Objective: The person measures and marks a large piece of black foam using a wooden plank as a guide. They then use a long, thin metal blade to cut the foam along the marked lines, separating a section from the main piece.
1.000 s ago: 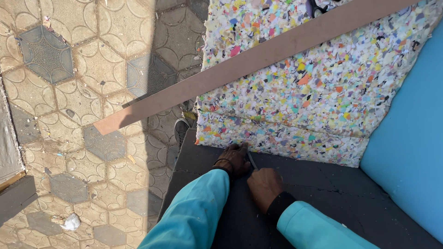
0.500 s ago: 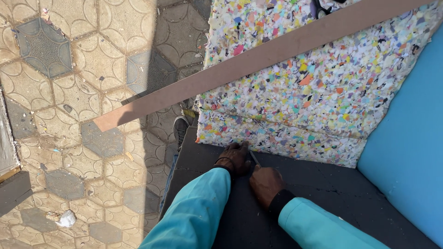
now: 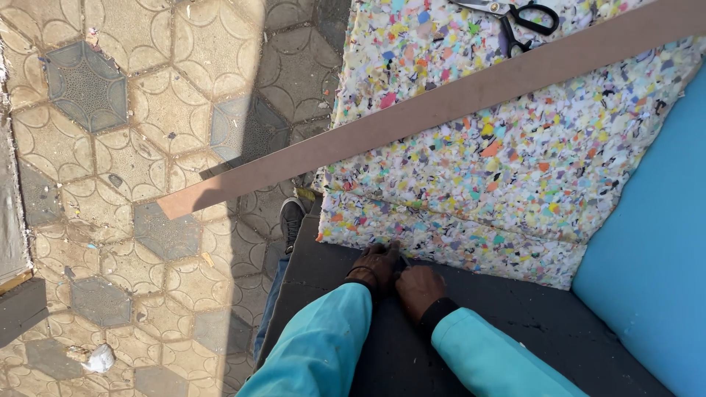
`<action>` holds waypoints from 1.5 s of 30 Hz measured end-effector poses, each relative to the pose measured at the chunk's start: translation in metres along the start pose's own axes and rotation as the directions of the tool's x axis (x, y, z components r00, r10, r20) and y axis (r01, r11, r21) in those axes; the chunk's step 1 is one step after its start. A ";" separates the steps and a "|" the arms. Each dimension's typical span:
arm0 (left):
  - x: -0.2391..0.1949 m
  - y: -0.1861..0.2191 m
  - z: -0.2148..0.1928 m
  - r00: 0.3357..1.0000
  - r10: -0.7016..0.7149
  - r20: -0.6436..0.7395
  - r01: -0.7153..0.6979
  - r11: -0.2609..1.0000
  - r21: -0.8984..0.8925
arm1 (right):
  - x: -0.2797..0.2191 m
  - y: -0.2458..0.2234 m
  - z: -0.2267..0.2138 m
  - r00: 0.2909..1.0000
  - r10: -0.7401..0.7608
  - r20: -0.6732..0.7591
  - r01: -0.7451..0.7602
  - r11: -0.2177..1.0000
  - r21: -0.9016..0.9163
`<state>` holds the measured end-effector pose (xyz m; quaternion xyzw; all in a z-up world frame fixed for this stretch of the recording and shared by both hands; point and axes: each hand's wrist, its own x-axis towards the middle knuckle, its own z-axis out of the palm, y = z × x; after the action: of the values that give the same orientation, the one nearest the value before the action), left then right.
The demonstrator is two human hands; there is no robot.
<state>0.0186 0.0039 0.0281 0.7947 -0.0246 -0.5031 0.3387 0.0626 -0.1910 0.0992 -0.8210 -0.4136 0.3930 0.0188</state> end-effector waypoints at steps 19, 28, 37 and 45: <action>-0.021 0.016 -0.027 0.998 -0.022 -0.061 0.019 0.998 -0.055 | 0.038 0.047 -0.076 0.915 0.096 0.391 -0.194 0.956 0.221; -0.008 0.005 0.018 0.994 -0.018 -0.107 0.021 0.999 0.031 | 0.022 0.099 -0.019 0.845 0.149 0.514 -0.447 0.723 0.526; -0.012 0.002 -0.020 0.994 -0.074 -0.075 0.072 0.997 -0.030 | 0.062 0.063 -0.030 0.946 0.082 0.313 -0.150 0.968 0.201; -0.032 0.015 -0.030 0.994 -0.102 0.040 0.105 0.991 -0.079 | 0.042 0.065 -0.041 0.905 0.023 0.425 -0.128 0.967 0.219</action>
<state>0.0315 0.0204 0.0696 0.7713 0.0312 -0.5349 0.3435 0.1475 -0.1930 0.0776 -0.7246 -0.3248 0.6076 0.0140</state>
